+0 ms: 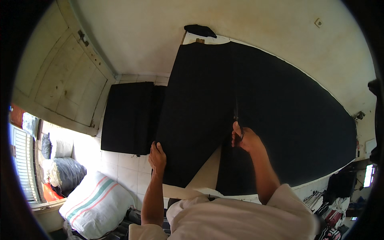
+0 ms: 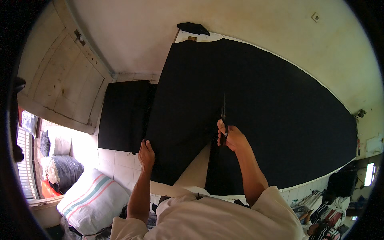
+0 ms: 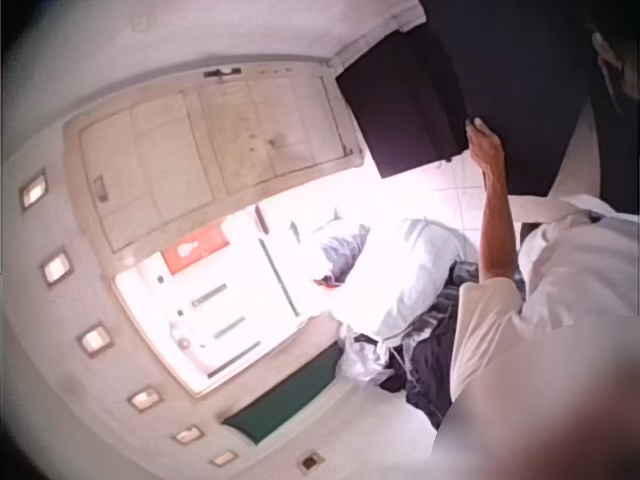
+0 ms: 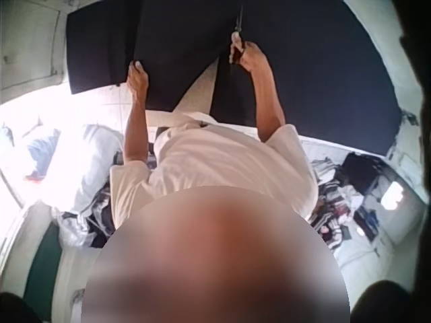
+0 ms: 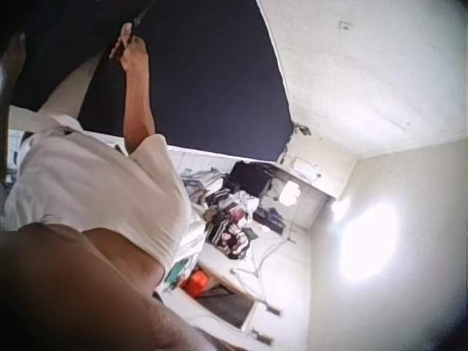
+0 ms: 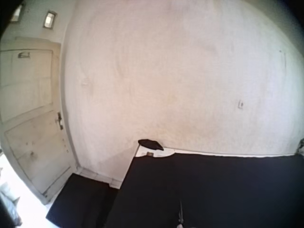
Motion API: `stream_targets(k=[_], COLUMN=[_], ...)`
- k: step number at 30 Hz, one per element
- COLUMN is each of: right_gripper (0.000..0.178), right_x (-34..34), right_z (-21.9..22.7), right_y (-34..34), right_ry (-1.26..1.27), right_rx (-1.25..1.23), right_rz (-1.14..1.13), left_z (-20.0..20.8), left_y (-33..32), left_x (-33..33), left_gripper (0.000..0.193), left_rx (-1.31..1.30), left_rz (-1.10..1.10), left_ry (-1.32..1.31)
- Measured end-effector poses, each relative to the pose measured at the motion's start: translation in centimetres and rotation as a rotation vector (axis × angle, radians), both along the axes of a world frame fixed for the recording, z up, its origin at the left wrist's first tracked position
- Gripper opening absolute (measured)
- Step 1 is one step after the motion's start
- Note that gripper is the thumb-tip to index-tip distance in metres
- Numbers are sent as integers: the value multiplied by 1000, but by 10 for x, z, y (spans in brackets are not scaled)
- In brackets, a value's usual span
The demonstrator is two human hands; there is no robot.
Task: The person spreads a large black fabric on a table, smooths it, and uses shears to cut a rectangular piece. The cut piece is folded and placed on the table. The process is repeated with another section of the fabric.
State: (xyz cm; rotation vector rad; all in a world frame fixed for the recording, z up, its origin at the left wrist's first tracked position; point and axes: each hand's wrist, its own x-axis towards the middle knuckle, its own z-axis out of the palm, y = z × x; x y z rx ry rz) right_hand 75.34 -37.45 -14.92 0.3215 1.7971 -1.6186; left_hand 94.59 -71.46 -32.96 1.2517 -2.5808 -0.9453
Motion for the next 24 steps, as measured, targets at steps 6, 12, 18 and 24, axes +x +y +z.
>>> stream_targets(k=[6,12,18,24], right_gripper=[76,74,74,71], right_x=[-30,-60,-85,-115], right_z=[-1,2,-1,5], right_y=[-10,-19,-26,-29], right_ry=[37,40,81,26], right_rx=[14,37,-71,135], right_rz=[20,-8,-17,-2], left_z=[4,4,6,2], left_y=[1,-8,-16,-9], left_x=[-2,-5,-6,-4], left_gripper=[58,58,57,55], left_rx=[-9,-30,-57,-91], left_rz=[36,-10,-87,-29], left_ry=[-18,-101,-155,-104])
